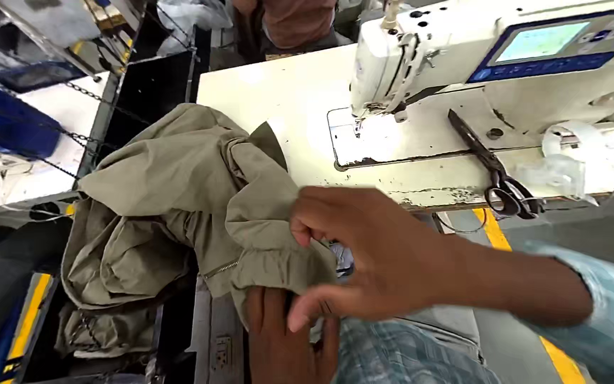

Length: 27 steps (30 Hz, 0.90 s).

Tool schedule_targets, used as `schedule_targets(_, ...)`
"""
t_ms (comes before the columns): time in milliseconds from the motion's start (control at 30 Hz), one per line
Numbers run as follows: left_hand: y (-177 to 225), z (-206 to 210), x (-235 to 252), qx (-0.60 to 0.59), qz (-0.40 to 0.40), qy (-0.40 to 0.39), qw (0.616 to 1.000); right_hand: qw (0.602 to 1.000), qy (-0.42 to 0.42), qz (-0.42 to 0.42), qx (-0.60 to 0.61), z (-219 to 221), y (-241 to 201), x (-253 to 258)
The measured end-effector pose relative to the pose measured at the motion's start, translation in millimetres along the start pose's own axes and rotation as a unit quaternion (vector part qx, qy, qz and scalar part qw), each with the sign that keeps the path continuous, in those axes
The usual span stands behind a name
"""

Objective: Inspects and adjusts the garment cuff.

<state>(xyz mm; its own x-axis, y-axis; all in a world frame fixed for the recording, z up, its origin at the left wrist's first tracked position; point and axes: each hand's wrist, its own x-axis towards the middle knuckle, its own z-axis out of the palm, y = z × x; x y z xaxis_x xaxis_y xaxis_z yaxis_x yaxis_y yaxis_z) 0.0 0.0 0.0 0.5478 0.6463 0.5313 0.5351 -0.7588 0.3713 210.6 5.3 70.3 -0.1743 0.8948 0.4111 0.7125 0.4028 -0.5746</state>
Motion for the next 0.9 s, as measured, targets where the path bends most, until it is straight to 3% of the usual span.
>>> schedule_targets(100,2.8,5.3,6.0,-0.053,0.035,-0.025,0.998,0.999,0.008,0.052,0.015,18.5,12.3,-38.0)
schedule_targets(167,-0.3,-0.1,2.0,-0.078,0.043,0.009,0.996,0.997,0.048,0.058,0.012,19.6,26.3,-58.1)
schedule_targets(267,-3.1,2.1,-5.3,-0.084,-0.03,0.115,0.989,0.99,0.131,0.046,-0.028,19.0,32.4,-79.7)
schedule_targets(367,6.8,23.9,-2.5,-0.129,-0.073,0.108,0.983,0.98,0.197,0.02,-0.034,20.6,24.3,-85.7)
schedule_targets(500,28.3,38.4,5.6,-0.127,-0.073,0.098,0.984,0.966,0.257,-0.01,-0.033,25.1,23.4,-86.7)
schedule_targets(633,5.8,45.6,9.6,-0.07,-0.016,0.099,0.992,0.961,0.256,-0.028,-0.099,19.8,34.8,-97.4)
schedule_targets(733,-11.2,25.8,11.0,-0.067,0.017,0.11,0.992,0.961,0.215,0.013,-0.175,10.9,43.7,-103.7)
schedule_targets(900,-14.2,18.4,13.9,-0.062,0.106,0.158,0.98,0.969,0.175,0.015,-0.174,20.9,31.1,-103.5)
